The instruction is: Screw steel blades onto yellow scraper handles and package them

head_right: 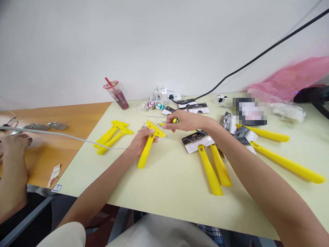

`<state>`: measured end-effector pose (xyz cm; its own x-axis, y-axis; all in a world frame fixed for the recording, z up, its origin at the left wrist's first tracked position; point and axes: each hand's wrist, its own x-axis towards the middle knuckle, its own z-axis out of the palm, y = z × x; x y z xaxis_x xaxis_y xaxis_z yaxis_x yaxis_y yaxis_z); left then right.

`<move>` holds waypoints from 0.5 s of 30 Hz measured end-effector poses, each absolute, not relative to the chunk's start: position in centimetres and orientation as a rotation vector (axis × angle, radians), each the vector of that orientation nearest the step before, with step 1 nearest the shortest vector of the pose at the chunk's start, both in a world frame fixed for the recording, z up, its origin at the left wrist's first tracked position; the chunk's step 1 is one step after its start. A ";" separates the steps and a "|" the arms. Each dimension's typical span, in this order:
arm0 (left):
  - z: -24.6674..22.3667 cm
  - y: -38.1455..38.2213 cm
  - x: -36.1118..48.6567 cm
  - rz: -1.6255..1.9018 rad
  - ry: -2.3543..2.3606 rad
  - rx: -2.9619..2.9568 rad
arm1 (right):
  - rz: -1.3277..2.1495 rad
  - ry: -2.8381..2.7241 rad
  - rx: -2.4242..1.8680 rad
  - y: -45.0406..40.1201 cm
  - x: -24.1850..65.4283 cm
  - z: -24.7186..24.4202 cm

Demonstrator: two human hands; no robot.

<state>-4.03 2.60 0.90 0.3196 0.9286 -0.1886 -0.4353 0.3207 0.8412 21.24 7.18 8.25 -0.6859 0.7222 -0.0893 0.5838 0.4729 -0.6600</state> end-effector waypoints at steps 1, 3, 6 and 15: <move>1.3 2.9 -4.6 1.089 0.777 0.689 | 0.964 -2.496 -1.172 7.3 21.2 8.1; 2.3 3.6 -5.6 1.194 0.750 0.514 | 0.879 -2.495 -1.235 7.4 21.0 7.6; 3.2 4.3 -6.8 1.282 0.645 0.358 | 0.726 -2.542 -1.318 7.5 20.7 6.7; 1.7 5.2 -6.5 1.284 0.739 0.275 | 0.600 -2.666 -1.184 7.1 19.5 5.2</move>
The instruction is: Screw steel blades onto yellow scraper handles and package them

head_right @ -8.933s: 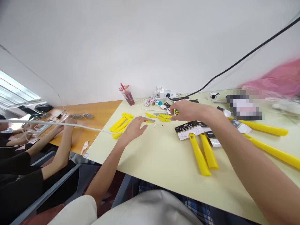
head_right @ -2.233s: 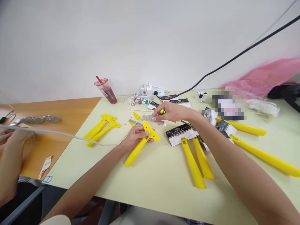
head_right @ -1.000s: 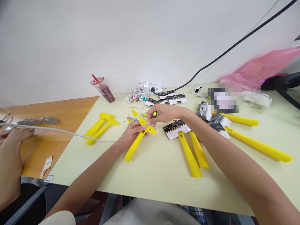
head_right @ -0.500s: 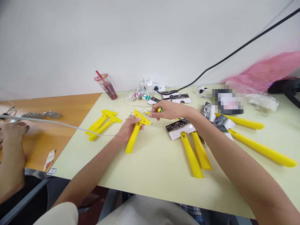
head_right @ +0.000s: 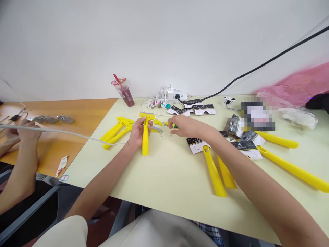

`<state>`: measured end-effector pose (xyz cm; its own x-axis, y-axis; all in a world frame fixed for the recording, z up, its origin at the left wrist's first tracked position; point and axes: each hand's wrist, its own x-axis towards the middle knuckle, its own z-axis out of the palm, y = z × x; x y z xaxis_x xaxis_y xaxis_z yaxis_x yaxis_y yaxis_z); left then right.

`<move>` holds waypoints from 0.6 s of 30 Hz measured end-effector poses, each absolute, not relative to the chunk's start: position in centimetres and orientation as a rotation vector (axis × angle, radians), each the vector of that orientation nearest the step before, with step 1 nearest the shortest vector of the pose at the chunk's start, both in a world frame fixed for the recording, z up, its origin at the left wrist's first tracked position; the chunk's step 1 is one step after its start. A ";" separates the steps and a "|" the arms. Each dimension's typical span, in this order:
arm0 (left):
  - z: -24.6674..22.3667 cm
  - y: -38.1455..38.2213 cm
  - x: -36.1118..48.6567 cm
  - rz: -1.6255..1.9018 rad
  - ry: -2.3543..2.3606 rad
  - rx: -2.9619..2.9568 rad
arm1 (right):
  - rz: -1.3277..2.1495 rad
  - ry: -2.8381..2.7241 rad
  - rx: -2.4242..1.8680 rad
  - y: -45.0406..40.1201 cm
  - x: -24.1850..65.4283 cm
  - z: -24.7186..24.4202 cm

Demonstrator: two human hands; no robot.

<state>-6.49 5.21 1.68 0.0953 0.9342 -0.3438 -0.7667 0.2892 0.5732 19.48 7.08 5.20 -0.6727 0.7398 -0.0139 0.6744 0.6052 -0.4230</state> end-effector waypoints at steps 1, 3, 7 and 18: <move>1.4 5.2 -6.4 1.269 0.756 0.282 | 0.641 -2.692 -1.193 7.1 19.2 4.8; 1.0 5.2 -6.1 1.249 0.784 0.316 | 0.701 -2.727 -1.200 7.1 18.7 4.0; 0.2 4.8 -5.3 1.238 0.807 0.437 | 0.746 -2.769 -1.167 7.1 18.0 2.8; 0.6 3.5 -4.4 1.250 0.765 0.572 | 0.729 -2.813 -1.271 6.9 18.4 3.8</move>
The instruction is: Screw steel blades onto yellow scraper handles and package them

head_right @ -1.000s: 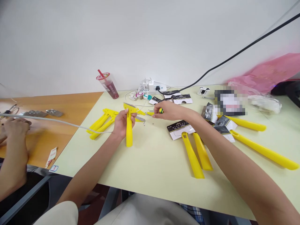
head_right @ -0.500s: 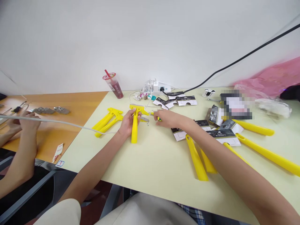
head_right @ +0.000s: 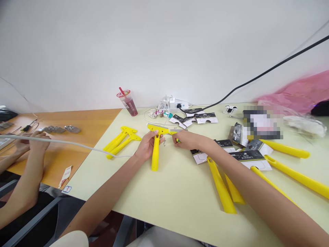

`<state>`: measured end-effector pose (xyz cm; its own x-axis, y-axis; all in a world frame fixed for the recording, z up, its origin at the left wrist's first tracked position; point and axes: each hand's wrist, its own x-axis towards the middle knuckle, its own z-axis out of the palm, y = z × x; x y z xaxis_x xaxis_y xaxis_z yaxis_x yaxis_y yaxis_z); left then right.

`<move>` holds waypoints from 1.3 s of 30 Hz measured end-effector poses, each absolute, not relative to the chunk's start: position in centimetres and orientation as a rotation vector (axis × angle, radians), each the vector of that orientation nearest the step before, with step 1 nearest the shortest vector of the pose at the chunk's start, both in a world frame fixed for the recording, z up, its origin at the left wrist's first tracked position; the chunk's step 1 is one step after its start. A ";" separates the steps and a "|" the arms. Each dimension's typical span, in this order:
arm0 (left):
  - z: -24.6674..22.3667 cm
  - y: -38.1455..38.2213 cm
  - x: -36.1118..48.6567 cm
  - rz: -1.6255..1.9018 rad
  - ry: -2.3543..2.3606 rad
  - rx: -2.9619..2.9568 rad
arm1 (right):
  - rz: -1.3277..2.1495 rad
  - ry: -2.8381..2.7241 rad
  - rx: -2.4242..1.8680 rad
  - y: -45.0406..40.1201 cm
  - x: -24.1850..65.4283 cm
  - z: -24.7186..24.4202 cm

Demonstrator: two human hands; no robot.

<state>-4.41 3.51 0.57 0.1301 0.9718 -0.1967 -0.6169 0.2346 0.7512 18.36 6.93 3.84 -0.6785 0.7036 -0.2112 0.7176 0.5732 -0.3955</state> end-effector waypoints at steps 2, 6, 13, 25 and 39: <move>0.8 3.3 -4.3 1.252 0.762 0.581 | -0.693 2.751 1.257 7.0 18.5 3.8; 1.0 2.7 -4.0 1.236 0.741 0.596 | -0.656 2.751 1.276 7.0 18.5 3.4; 1.0 2.5 -3.8 1.199 0.738 0.617 | -0.513 2.806 1.264 7.0 18.0 2.6; 0.2 1.7 -3.0 1.099 0.748 0.594 | -0.279 3.059 1.506 6.7 20.0 7.6; -0.8 0.4 -1.5 0.907 0.753 0.674 | -0.598 3.054 1.218 3.6 16.8 8.4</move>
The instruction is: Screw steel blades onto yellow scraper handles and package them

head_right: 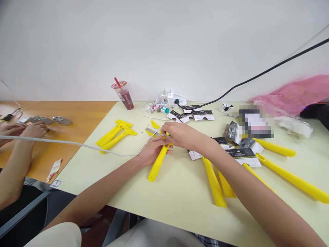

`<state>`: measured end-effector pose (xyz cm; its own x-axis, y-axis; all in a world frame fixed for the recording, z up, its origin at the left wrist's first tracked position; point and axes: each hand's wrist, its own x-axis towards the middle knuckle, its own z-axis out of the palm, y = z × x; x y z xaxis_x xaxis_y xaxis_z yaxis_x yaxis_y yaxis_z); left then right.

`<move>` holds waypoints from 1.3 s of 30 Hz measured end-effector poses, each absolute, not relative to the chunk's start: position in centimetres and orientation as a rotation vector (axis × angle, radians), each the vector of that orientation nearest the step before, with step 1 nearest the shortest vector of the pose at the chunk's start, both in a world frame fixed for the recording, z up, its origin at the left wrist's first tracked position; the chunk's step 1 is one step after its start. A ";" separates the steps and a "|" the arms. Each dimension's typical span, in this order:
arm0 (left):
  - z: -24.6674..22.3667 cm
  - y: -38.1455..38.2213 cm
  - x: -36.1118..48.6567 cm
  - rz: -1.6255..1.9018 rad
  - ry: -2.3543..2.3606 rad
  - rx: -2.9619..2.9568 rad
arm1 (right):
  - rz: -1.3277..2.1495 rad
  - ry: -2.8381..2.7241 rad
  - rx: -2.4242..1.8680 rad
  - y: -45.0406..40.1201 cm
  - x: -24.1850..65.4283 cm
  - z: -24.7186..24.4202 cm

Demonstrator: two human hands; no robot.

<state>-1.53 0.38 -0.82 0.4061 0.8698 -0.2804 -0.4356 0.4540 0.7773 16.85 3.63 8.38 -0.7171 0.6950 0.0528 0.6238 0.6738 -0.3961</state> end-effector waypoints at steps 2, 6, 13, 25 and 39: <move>-0.8 0.5 -1.6 0.907 0.755 0.666 | 0.445 -2.724 -1.129 3.7 16.8 8.3; -0.9 0.6 -1.6 0.929 0.738 0.649 | 0.236 -2.817 -1.176 3.6 16.4 7.8; -0.8 0.4 -1.7 0.895 0.728 0.667 | 0.485 -2.722 -1.105 3.7 16.9 7.9; -0.6 0.5 -1.6 0.868 0.744 0.707 | 0.638 -2.625 -1.007 4.0 18.1 8.0; -1.3 0.7 -1.7 0.851 0.738 0.717 | 0.663 -2.636 -0.925 4.5 18.6 7.7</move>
